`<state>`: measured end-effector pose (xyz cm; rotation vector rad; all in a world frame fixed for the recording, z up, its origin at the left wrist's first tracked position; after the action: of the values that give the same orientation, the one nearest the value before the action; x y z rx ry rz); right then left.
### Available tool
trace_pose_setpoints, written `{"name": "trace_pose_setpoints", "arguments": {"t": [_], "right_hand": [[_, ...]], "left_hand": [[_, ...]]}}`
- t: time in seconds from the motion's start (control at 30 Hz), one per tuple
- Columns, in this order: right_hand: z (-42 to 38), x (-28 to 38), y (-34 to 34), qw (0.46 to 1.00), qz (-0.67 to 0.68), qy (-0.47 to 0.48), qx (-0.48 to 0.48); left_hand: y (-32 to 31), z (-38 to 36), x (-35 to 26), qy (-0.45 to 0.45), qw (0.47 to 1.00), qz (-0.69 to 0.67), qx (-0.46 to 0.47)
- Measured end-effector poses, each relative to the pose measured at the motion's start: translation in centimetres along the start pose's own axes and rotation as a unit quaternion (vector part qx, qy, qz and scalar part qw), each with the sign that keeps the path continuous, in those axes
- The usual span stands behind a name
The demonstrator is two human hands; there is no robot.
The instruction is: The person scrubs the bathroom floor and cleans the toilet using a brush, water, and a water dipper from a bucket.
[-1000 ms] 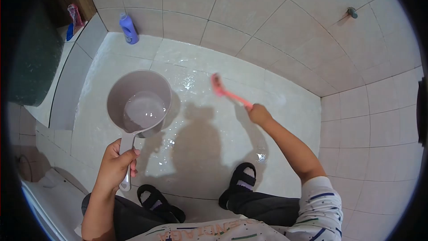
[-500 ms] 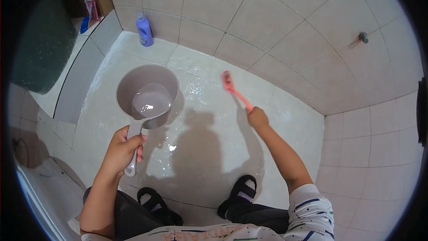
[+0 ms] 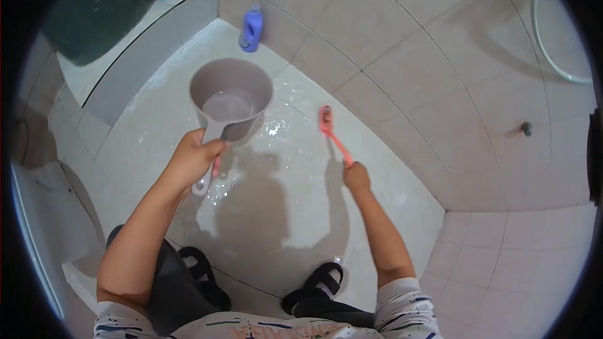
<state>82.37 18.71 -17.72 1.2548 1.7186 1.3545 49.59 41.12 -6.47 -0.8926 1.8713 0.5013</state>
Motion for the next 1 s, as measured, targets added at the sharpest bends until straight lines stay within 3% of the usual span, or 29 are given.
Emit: {"name": "trace_pose_setpoints", "arguments": {"t": [0.1,0.2,0.33,0.4,0.47,0.53,0.63,0.73,0.8,0.9,1.0], "right_hand": [[-4.5,4.3,-2.6,0.993,-0.039,0.094,0.062],[-8.2,5.2,-0.7,0.971,-0.138,0.156,0.118],[-1.9,2.5,2.4,0.981,-0.168,0.092,0.035],[2.0,3.2,0.9,0.986,-0.134,0.101,0.005],[5.9,5.3,-3.6,0.982,-0.062,0.174,-0.032],[1.5,11.0,-3.2,0.994,0.031,0.104,-0.035],[-4.7,16.1,-6.6,0.981,-0.01,0.182,0.069],[-12.6,15.7,-5.9,0.95,-0.13,0.222,0.178],[-12.4,13.3,-3.9,0.949,-0.143,0.21,0.185],[-4.8,9.4,-1.1,0.969,-0.164,0.175,0.064],[0.3,11.5,0.1,0.983,-0.132,0.129,-0.007]], "left_hand": [[1.2,1.5,0.6,-0.029,0.999,-0.029,-0.031],[2.3,1.7,-0.2,-0.06,0.994,-0.066,-0.065],[5.0,1.2,-1.5,-0.064,0.986,-0.109,-0.105],[6.0,1.1,-1.9,-0.059,0.984,-0.122,-0.112],[7.2,0.9,-2.1,-0.053,0.982,-0.105,-0.146],[8.1,1.3,-2.2,-0.062,0.977,-0.127,-0.161],[9.5,1.3,-2.5,-0.076,0.968,-0.164,-0.176],[10.6,1.4,-3.1,-0.078,0.96,-0.206,-0.175],[11.3,1.3,-3.1,-0.072,0.954,-0.232,-0.174],[12.0,1.3,-2.7,-0.071,0.941,-0.276,-0.184],[12.5,1.5,-2.6,-0.075,0.939,-0.277,-0.187]]}}
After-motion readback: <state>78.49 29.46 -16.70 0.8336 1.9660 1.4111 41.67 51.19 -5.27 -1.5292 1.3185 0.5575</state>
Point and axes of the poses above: each hand's wrist, its own z-axis towards the middle knuckle, its own y-axis out of the back of the hand, x = y × z, the point moved 9 cm from there along z, towards the middle knuckle, and after that the axes turned 6 degrees about -y, right-handed, at the moved point
